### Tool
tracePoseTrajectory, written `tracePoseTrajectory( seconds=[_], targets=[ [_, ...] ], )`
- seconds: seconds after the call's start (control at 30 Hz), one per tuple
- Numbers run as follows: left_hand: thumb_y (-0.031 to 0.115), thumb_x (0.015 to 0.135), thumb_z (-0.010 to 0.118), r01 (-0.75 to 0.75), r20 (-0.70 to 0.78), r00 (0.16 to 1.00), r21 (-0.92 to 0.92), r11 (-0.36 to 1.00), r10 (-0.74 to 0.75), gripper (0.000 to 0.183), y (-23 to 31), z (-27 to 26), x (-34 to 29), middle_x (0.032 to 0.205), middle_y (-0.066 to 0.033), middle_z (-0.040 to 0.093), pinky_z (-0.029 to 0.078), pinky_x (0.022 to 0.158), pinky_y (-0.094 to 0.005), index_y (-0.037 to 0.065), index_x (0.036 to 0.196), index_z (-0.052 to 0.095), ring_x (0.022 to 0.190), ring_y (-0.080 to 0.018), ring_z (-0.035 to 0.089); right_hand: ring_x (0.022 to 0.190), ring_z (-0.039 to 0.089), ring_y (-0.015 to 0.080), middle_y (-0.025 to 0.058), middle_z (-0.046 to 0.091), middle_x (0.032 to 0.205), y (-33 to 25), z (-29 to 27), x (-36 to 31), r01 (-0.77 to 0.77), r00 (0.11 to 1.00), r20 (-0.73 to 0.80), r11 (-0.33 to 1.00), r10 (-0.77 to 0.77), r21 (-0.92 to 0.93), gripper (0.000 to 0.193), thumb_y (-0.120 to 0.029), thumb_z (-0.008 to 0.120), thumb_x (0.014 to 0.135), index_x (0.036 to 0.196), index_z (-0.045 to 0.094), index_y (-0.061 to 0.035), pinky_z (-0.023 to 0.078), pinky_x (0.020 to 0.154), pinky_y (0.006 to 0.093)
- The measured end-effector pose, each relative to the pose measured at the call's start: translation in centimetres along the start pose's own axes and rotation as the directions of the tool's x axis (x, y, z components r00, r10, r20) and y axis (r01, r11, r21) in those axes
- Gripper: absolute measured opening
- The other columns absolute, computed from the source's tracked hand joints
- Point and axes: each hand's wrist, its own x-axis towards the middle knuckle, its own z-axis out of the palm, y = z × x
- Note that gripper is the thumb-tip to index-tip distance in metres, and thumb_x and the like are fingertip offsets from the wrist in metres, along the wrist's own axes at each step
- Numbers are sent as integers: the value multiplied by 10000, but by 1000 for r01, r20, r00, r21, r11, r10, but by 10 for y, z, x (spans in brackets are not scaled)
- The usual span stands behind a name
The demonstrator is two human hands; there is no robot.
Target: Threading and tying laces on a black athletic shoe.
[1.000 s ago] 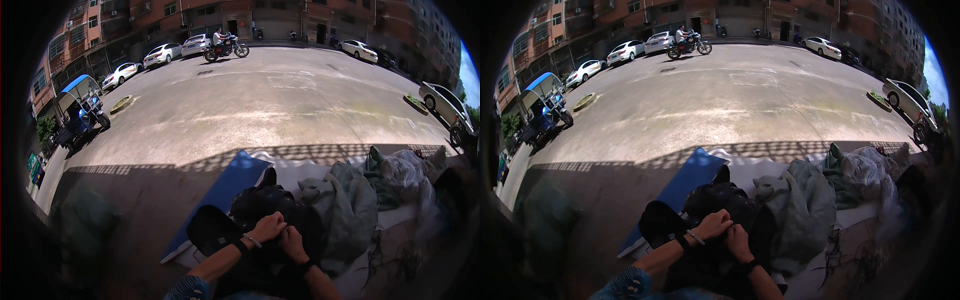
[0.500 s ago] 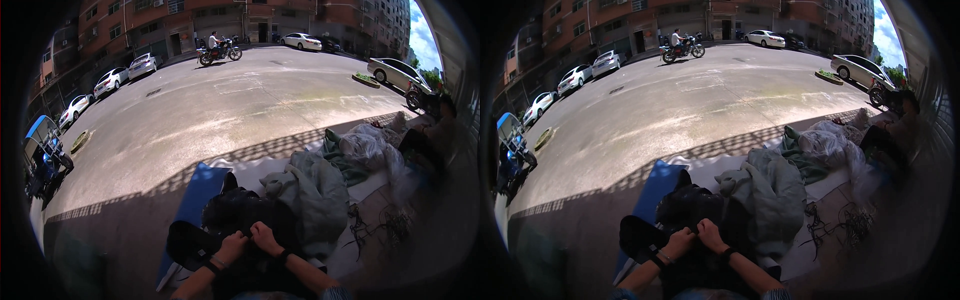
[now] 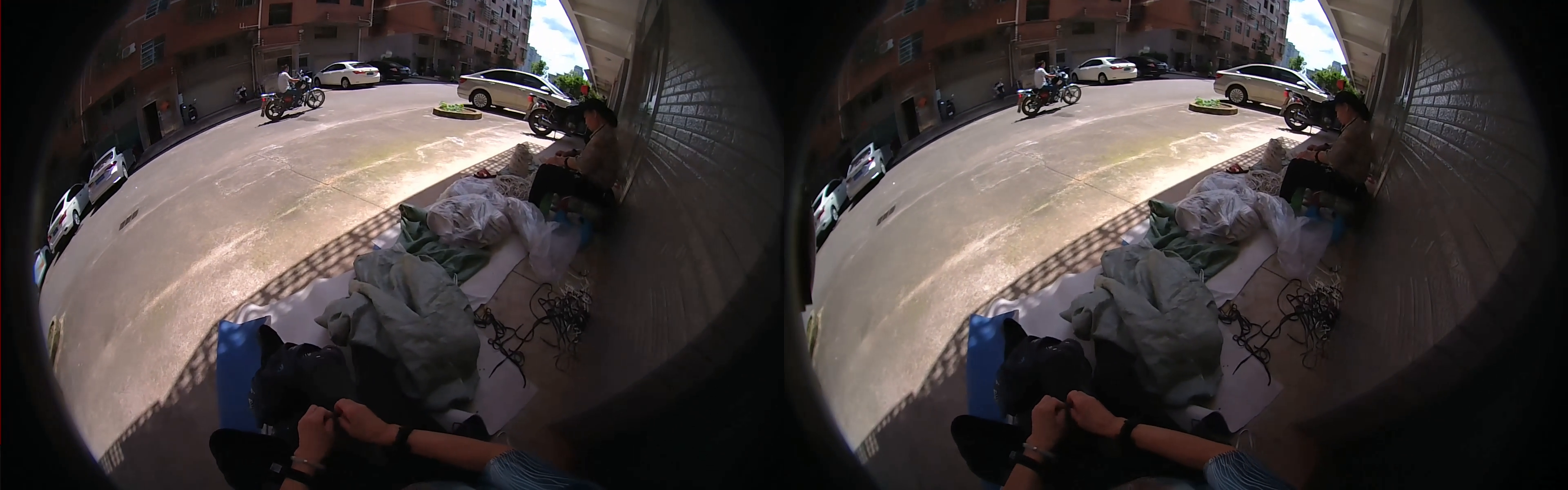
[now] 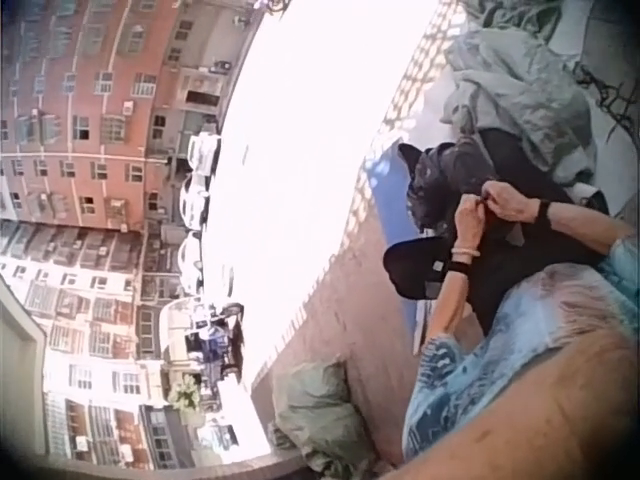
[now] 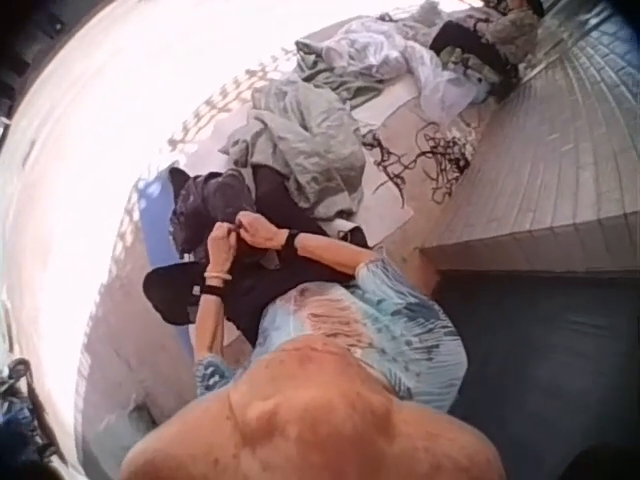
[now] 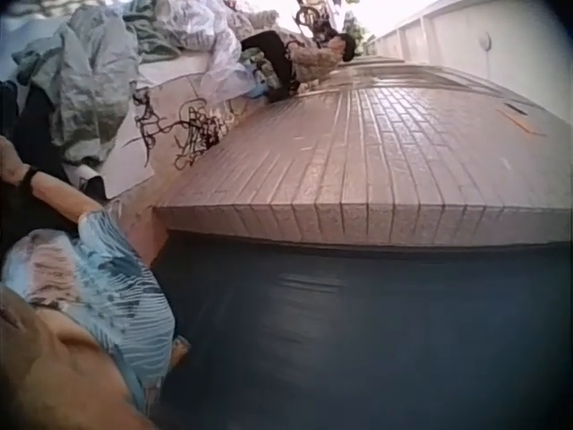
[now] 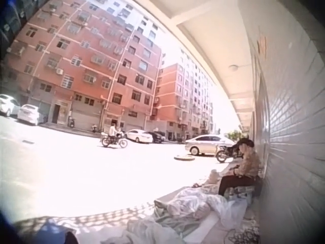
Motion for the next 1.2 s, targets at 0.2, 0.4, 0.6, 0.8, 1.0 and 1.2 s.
tracePoseTrajectory(
  seconds=[0.2, 0.4, 0.6, 0.8, 1.0, 1.2],
  targets=[
    [124, 799, 634, 273, 13, 961, -235, 933, -277, 142, 11, 1, 17, 768, -168, 634, 494, 650, -411, 9, 881, 622, 729, -341, 628, 856, 589, 387, 209, 576, 897, -1, -10, -3, -5, 1000, -23, 1000, 5, -12, 186, -44, 557, 795, 971, 533, 11, 481, 738, 423],
    [318, 791, 666, 378, 295, 895, -104, 920, -334, 275, 15, -12, -23, 778, -150, 668, 506, 658, -385, 48, 839, 682, 730, -313, 651, 821, 596, 327, 159, 556, 933, -9, -21, -10, -117, 991, 37, 979, 125, -169, 235, -129, 639, 800, 978, 535, -16, 490, 726, 393],
    [350, 799, 638, 241, 474, 865, -106, 965, -164, 298, 16, 10, -48, 878, -145, 678, 505, 778, -407, 79, 908, 693, 858, -335, 633, 891, 584, 377, 197, 550, 999, 8, -16, -3, -158, 981, -139, 976, 137, -152, 371, -252, 638, 837, 1074, 521, 8, 484, 795, 418],
    [378, 803, 625, 58, 481, 875, 3, 998, -52, 366, 23, 20, -47, 921, -182, 657, 497, 797, -431, 37, 929, 671, 897, -345, 620, 1073, 540, 435, 316, 527, 1168, 23, -15, 22, -335, 940, -30, 905, 339, -262, 680, -457, 543, 886, 1217, 444, 129, 443, 924, 447],
    [370, 799, 634, 146, 579, 802, 48, 988, -147, 379, 33, 14, -40, 961, -212, 636, 481, 812, -448, 15, 930, 645, 955, -375, 595, 1118, 527, 434, 341, 538, 1172, 32, -23, 33, -418, 900, 55, 893, 432, -169, 789, -560, 519, 863, 1215, 458, 144, 425, 945, 436],
    [394, 799, 636, 91, 539, 834, 76, 993, -118, 438, 31, 20, -52, 995, -235, 621, 481, 821, -443, 6, 1001, 629, 956, -375, 596, 1088, 557, 409, 302, 575, 1137, 33, -26, 38, -491, 863, 51, 859, 502, -143, 810, -609, 511, 845, 1206, 496, 116, 430, 929, 414]
  ],
)
